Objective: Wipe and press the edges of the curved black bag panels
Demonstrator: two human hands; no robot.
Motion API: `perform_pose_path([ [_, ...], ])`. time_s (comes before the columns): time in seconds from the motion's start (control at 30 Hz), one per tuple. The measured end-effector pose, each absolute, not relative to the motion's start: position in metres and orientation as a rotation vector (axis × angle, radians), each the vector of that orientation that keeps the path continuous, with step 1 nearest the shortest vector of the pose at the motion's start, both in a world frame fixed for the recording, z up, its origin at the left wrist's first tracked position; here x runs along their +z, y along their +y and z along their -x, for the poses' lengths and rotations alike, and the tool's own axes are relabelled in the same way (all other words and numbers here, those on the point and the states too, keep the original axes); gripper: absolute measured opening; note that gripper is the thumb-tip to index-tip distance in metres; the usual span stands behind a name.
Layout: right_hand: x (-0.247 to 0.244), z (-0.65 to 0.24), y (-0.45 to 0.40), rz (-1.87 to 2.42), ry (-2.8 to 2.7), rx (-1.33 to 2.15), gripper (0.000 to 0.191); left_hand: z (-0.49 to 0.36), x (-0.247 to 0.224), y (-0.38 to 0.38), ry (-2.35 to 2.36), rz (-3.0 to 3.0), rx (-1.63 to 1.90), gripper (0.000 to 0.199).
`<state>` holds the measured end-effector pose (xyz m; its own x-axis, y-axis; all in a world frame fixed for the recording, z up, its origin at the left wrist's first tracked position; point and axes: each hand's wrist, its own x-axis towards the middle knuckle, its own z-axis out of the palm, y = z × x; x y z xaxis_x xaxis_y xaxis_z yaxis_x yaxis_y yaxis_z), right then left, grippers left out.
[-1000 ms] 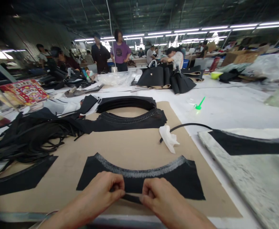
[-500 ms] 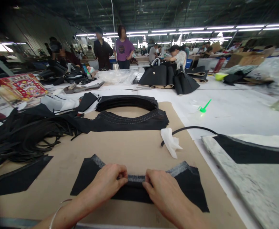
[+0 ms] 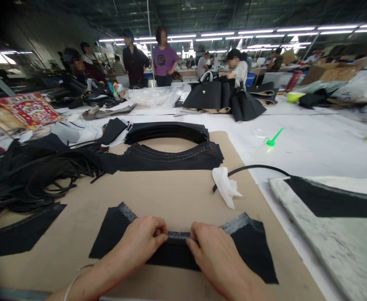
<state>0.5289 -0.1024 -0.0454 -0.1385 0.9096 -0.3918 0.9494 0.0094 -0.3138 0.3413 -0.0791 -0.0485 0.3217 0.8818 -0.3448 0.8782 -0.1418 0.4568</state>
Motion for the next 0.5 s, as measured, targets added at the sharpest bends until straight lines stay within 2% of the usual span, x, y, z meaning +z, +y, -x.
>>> perform_pose_path([
  [0.5,-0.053,-0.524,-0.103,-1.998,2.212,-0.751,0.015,-0.338,-0.051,-0.079,1.608,-1.987,-0.002,0.013],
])
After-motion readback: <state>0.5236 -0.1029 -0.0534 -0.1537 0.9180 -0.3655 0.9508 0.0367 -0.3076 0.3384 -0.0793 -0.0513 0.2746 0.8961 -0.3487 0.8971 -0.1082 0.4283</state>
